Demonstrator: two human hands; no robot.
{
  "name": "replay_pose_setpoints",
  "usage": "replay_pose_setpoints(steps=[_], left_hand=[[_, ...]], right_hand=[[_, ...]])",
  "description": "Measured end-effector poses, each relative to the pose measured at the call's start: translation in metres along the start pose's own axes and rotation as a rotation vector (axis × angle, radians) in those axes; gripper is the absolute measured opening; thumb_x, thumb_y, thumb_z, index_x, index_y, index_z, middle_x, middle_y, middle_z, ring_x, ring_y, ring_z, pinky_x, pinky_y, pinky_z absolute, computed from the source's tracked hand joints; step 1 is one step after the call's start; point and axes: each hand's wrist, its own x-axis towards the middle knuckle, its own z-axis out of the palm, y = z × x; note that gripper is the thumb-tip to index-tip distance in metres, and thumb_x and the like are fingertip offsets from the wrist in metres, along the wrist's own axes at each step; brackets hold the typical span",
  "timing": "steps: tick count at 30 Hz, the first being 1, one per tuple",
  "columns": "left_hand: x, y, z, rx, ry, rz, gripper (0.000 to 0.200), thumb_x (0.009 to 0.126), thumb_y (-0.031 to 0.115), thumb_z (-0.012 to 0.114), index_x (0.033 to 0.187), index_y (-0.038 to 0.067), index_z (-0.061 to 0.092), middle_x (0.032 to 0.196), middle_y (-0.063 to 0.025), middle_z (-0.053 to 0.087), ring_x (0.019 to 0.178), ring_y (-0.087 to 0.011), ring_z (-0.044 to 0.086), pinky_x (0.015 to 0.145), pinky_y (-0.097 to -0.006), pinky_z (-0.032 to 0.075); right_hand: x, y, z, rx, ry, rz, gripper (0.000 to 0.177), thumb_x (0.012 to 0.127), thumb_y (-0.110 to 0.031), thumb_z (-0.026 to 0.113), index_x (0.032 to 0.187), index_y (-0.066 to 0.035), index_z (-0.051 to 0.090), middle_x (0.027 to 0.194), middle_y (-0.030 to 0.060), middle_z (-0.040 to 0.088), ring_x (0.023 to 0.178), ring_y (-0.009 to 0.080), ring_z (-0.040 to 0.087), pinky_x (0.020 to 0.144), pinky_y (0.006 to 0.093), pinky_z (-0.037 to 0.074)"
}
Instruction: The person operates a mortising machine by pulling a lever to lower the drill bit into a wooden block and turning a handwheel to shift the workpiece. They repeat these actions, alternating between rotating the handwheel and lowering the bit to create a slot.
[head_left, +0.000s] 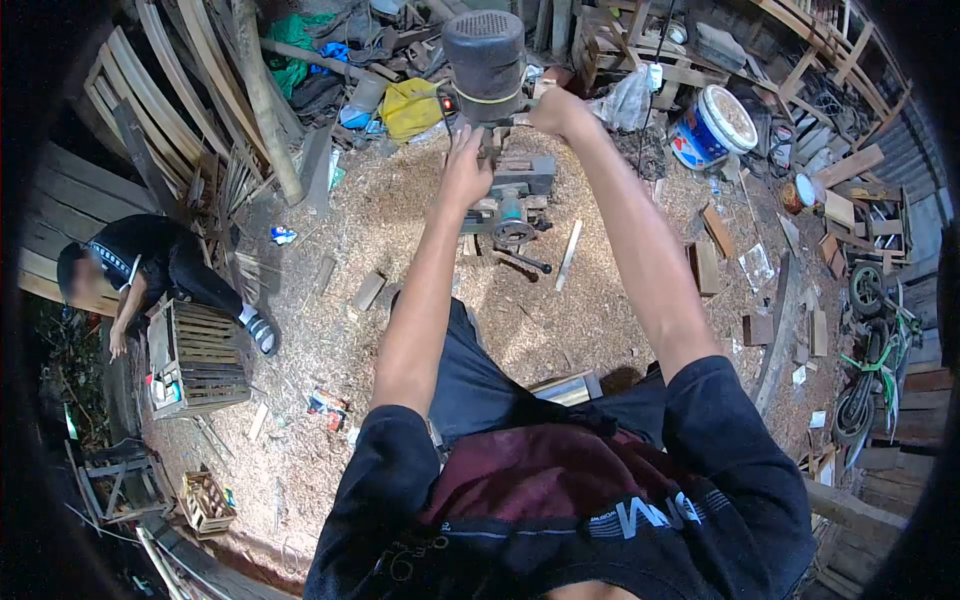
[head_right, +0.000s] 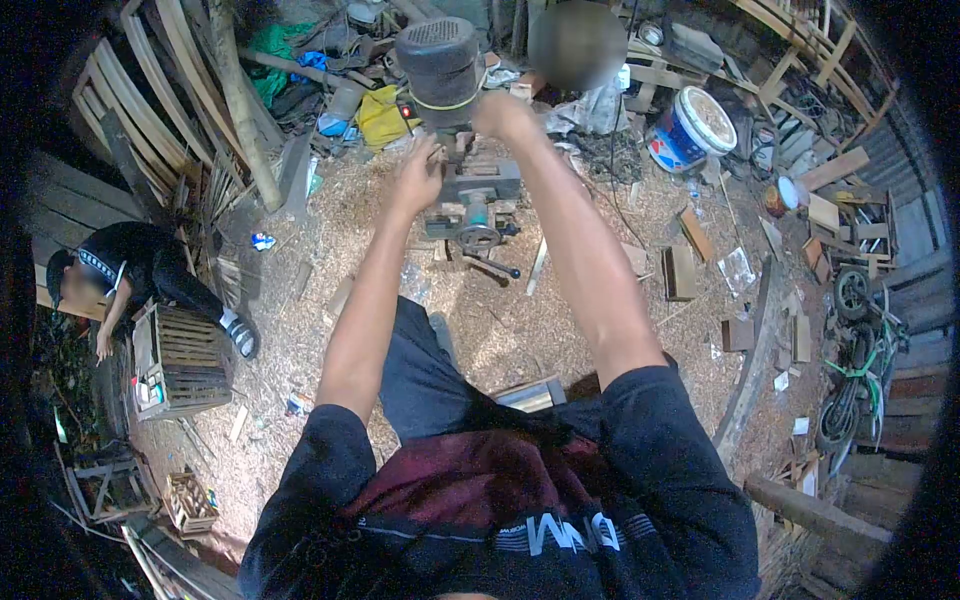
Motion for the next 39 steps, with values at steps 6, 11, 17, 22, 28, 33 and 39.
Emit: replay_pose_setpoints(steps=[6, 11, 17, 22, 28, 33, 39], left_hand=[[-0.008, -0.013, 0.014, -0.074, -0.022, 0.031, 0.057, 0.083, 0.009, 0.066, 0.134, -0.005, 0.048, 0.144, -0.0268, 0.042, 0.137, -0.0402, 0.037, 0.113, -0.0420, 0.031], [-0.004, -0.033, 0.027, -0.129, 0.005, -0.001, 0.058, 0.086, 0.007, 0.064, 0.141, 0.006, 0.045, 0.146, -0.0205, 0.043, 0.139, -0.0359, 0.036, 0.115, -0.0413, 0.029], [-0.002, -0.033, 0.028, -0.154, 0.070, -0.024, 0.051, 0.084, 0.005, 0.063, 0.131, -0.005, 0.050, 0.139, -0.0252, 0.048, 0.132, -0.0409, 0.042, 0.111, -0.0418, 0.034], [-0.001, -0.031, 0.019, -0.177, 0.093, -0.026, 0.050, 0.084, 0.002, 0.061, 0.133, -0.003, 0.050, 0.140, -0.0250, 0.048, 0.134, -0.0382, 0.042, 0.112, -0.0408, 0.034], [-0.011, -0.036, 0.009, -0.112, 0.110, -0.024, 0.052, 0.082, 0.004, 0.060, 0.132, -0.004, 0.050, 0.140, -0.0261, 0.048, 0.133, -0.0393, 0.043, 0.112, -0.0418, 0.035], [-0.027, -0.038, 0.014, -0.041, -0.042, -0.237, 0.051, 0.084, 0.014, 0.061, 0.132, -0.003, 0.051, 0.136, -0.0279, 0.050, 0.128, -0.0402, 0.048, 0.110, -0.0427, 0.036], [-0.058, -0.081, 0.078, -0.067, -0.275, -0.244, 0.062, 0.087, 0.017, 0.061, 0.140, -0.007, 0.038, 0.145, -0.0302, 0.037, 0.137, -0.0407, 0.035, 0.115, -0.0411, 0.029]], right_hand=[[-0.018, -0.008, 0.003, 0.102, 0.083, 0.188, 0.031, 0.077, -0.016, 0.061, 0.100, 0.001, 0.072, 0.111, 0.0243, 0.066, 0.105, 0.0377, 0.065, 0.091, 0.0429, 0.052], [-0.028, -0.010, 0.014, 0.226, 0.141, 0.323, 0.033, 0.077, -0.016, 0.062, 0.101, 0.004, 0.070, 0.110, 0.0263, 0.066, 0.106, 0.0387, 0.064, 0.092, 0.0435, 0.052], [-0.021, -0.003, 0.018, 0.191, 0.069, 0.229, 0.035, 0.075, -0.020, 0.063, 0.098, 0.005, 0.071, 0.107, 0.0285, 0.065, 0.105, 0.0394, 0.064, 0.091, 0.0430, 0.051], [0.010, 0.012, 0.020, 0.362, 0.033, 0.193, 0.047, 0.080, -0.035, 0.057, 0.101, 0.004, 0.070, 0.108, 0.0302, 0.065, 0.108, 0.0419, 0.062, 0.095, 0.0439, 0.048], [0.015, 0.015, -0.025, 0.747, 0.189, 0.179, 0.063, 0.095, -0.060, 0.044, 0.096, -0.004, 0.072, 0.089, 0.0121, 0.068, 0.085, 0.0223, 0.064, 0.080, 0.0391, 0.048], [0.068, 0.021, -0.034, 0.961, 0.772, -0.257, 0.058, 0.097, -0.055, 0.048, 0.089, -0.001, 0.066, 0.073, 0.0068, 0.061, 0.067, 0.0170, 0.055, 0.063, 0.0327, 0.042], [0.075, 0.076, 0.052, 0.780, 0.734, -0.088, 0.053, 0.095, -0.048, 0.056, 0.118, 0.000, 0.061, 0.101, 0.0125, 0.068, 0.091, 0.0218, 0.065, 0.084, 0.0333, 0.050]])
